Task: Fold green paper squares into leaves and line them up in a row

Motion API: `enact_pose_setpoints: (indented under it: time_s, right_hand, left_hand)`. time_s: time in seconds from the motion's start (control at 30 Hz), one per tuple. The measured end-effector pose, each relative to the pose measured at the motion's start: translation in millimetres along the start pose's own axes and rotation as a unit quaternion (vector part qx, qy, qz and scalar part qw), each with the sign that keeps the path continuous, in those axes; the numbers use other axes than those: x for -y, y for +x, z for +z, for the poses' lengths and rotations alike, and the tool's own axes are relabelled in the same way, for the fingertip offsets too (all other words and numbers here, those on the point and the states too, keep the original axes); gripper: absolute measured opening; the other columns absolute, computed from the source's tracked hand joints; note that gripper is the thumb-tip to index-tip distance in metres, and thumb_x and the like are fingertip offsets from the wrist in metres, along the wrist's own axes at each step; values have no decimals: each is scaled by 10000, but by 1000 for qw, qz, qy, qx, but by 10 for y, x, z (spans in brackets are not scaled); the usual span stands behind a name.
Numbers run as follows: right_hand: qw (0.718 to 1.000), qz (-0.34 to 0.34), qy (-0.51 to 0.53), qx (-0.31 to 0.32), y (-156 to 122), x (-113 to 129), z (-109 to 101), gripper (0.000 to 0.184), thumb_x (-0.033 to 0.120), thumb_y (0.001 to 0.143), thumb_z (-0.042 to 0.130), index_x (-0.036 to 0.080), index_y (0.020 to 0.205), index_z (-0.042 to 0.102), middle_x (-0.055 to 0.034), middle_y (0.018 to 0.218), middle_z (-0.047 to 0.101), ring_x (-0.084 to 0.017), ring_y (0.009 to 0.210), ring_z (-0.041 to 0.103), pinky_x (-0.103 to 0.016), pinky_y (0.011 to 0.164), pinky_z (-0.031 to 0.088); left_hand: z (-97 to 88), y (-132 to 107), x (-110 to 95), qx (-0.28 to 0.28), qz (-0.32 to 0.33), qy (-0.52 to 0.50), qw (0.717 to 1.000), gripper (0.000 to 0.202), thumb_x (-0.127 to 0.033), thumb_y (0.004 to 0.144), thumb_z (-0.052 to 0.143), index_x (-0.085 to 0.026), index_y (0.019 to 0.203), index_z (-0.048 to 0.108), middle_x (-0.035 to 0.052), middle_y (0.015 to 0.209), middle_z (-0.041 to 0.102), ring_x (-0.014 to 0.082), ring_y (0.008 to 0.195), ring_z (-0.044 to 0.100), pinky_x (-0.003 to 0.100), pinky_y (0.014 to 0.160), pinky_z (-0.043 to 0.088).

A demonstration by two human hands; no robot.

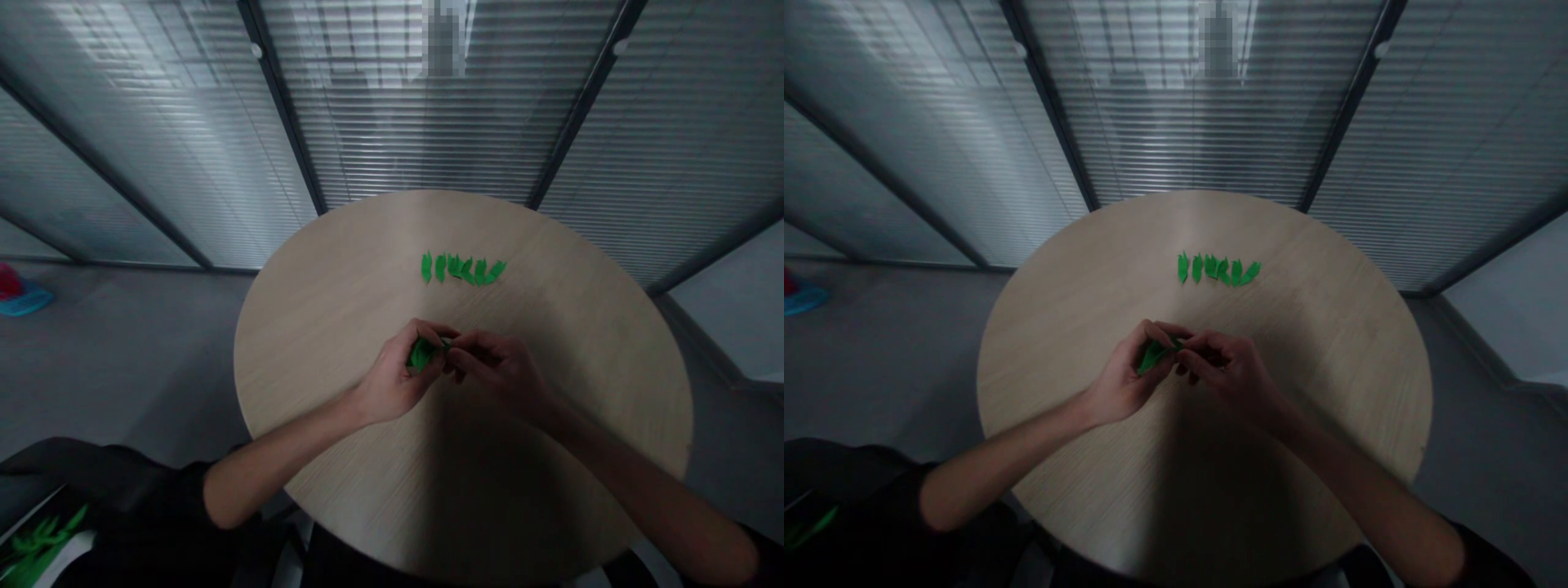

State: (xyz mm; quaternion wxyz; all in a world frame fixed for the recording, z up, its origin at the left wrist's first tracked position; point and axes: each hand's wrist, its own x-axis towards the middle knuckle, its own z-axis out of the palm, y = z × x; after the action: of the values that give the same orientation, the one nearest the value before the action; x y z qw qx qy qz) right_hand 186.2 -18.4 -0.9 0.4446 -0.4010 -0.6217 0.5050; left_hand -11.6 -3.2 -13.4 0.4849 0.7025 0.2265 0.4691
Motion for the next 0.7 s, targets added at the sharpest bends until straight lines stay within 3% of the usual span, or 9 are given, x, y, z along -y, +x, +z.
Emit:
enact_pose_setpoints:
  time_s: [0.17, 0.4, 0.7]
  right_hand:
    - [1000, -8, -5, -11, 0, 7, -1, 316, 505, 915, 752, 198, 840, 750, -31, 716, 758, -144, 588, 700, -268, 570, 602]
    - [999, -18, -26, -35, -4, -12, 5, 296, 490, 913, 759, 204, 836, 753, -23, 696, 748, -145, 581, 697, -270, 566, 595]
    - [999, -30, -36, -19, -22, -48, 0, 258, 449, 966, 708, 204, 885, 699, -6, 710, 717, -126, 609, 683, -242, 591, 562]
  left_hand:
    - [-5, -2, -11, 5, 6, 15, 1000, 100, -258, 1038, 598, -206, 1058, 514, 165, 1277, 667, 200, 925, 712, 378, 750, 604]
    - [-28, -27, -13, 17, 7, 24, 1000, 258, -170, 995, 625, -241, 1206, 495, 178, 1460, 602, 247, 1082, 724, 427, 831, 630]
    - [-9, -27, -5, 21, 17, 38, 999, 284, -161, 990, 635, -238, 1225, 497, 190, 1472, 598, 233, 1034, 747, 449, 879, 628]
